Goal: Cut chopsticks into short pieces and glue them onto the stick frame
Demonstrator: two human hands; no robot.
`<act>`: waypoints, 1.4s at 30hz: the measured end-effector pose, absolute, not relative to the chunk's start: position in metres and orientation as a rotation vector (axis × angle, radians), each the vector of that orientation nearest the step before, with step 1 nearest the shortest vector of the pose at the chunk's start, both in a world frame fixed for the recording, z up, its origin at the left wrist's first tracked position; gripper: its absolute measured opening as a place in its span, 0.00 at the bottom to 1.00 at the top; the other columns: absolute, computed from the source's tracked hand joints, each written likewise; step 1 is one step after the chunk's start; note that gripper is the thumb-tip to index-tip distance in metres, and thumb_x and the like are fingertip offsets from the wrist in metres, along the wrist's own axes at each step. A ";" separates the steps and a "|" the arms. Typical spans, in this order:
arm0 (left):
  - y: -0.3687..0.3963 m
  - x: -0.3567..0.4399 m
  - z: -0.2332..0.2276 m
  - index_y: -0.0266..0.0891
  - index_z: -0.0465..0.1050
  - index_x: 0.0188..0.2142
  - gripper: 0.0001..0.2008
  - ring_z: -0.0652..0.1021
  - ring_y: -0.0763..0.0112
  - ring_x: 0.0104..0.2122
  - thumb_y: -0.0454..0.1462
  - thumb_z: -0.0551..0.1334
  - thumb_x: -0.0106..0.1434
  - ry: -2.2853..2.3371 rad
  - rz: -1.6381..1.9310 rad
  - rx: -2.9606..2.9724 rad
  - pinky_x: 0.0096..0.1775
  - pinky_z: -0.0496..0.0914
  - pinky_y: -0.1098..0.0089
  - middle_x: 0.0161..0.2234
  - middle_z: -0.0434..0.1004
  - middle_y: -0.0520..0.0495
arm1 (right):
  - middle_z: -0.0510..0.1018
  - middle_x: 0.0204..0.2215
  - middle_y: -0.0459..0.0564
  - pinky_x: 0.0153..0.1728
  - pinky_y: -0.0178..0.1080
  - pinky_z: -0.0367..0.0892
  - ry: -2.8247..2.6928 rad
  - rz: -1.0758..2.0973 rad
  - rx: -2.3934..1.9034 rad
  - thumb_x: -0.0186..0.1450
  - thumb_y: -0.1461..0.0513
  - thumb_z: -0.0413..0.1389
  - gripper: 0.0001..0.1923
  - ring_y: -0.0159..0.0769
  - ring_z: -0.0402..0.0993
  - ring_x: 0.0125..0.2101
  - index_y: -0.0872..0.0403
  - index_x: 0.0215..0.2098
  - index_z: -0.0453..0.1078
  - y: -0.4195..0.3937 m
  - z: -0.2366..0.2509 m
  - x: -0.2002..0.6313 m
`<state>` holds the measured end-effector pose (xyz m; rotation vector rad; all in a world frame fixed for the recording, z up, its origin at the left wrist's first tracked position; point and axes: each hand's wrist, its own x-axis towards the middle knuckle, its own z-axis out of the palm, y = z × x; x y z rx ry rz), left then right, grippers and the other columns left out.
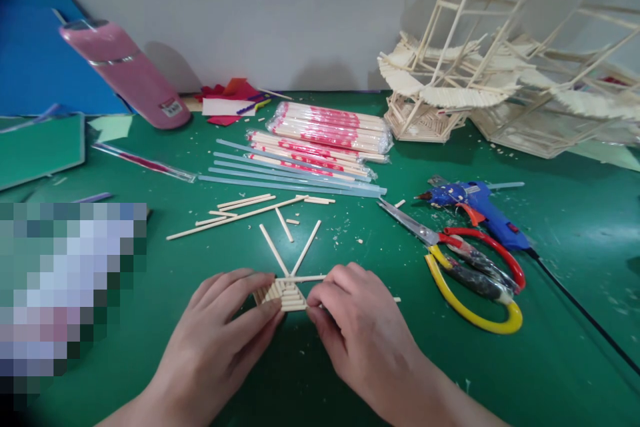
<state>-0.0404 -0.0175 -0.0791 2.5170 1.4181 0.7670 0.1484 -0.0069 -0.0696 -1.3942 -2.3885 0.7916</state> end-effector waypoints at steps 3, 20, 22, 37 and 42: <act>-0.018 -0.040 -0.079 0.41 0.72 0.29 0.09 0.73 0.61 0.35 0.31 0.54 0.59 1.434 0.772 2.503 0.35 0.65 0.60 0.36 0.75 0.46 | 0.67 0.26 0.46 0.28 0.37 0.56 -2.389 0.811 -1.392 0.65 0.64 0.44 0.10 0.33 0.61 0.28 0.53 0.29 0.65 -0.007 -0.070 0.149; -0.018 -0.040 -0.078 0.39 0.72 0.29 0.08 0.73 0.60 0.35 0.30 0.55 0.58 1.413 0.771 2.509 0.34 0.66 0.59 0.36 0.75 0.45 | 0.66 0.27 0.46 0.28 0.38 0.53 -2.383 0.875 -1.391 0.65 0.64 0.43 0.09 0.34 0.59 0.29 0.52 0.30 0.63 -0.006 -0.068 0.149; -0.018 -0.040 -0.078 0.39 0.72 0.29 0.08 0.73 0.60 0.35 0.30 0.55 0.58 1.414 0.755 2.509 0.35 0.66 0.59 0.36 0.75 0.45 | 0.65 0.27 0.47 0.28 0.38 0.53 -2.414 0.853 -1.390 0.65 0.63 0.43 0.09 0.35 0.58 0.29 0.53 0.30 0.62 -0.006 -0.068 0.148; -0.014 -0.050 -0.056 0.39 0.70 0.36 0.09 0.71 0.59 0.39 0.32 0.62 0.54 1.515 1.020 2.346 0.40 0.64 0.58 0.38 0.72 0.43 | 0.64 0.29 0.45 0.32 0.36 0.55 -2.282 1.086 -1.283 0.66 0.61 0.44 0.08 0.32 0.59 0.32 0.53 0.30 0.62 0.002 -0.051 0.162; -0.018 -0.037 -0.038 0.39 0.71 0.34 0.05 0.73 0.69 0.32 0.33 0.59 0.57 1.310 0.964 1.884 0.34 0.66 0.70 0.32 0.72 0.46 | 0.60 0.27 0.42 0.26 0.31 0.54 -1.699 1.551 -1.134 0.65 0.56 0.47 0.10 0.26 0.56 0.26 0.53 0.29 0.61 -0.002 -0.036 0.160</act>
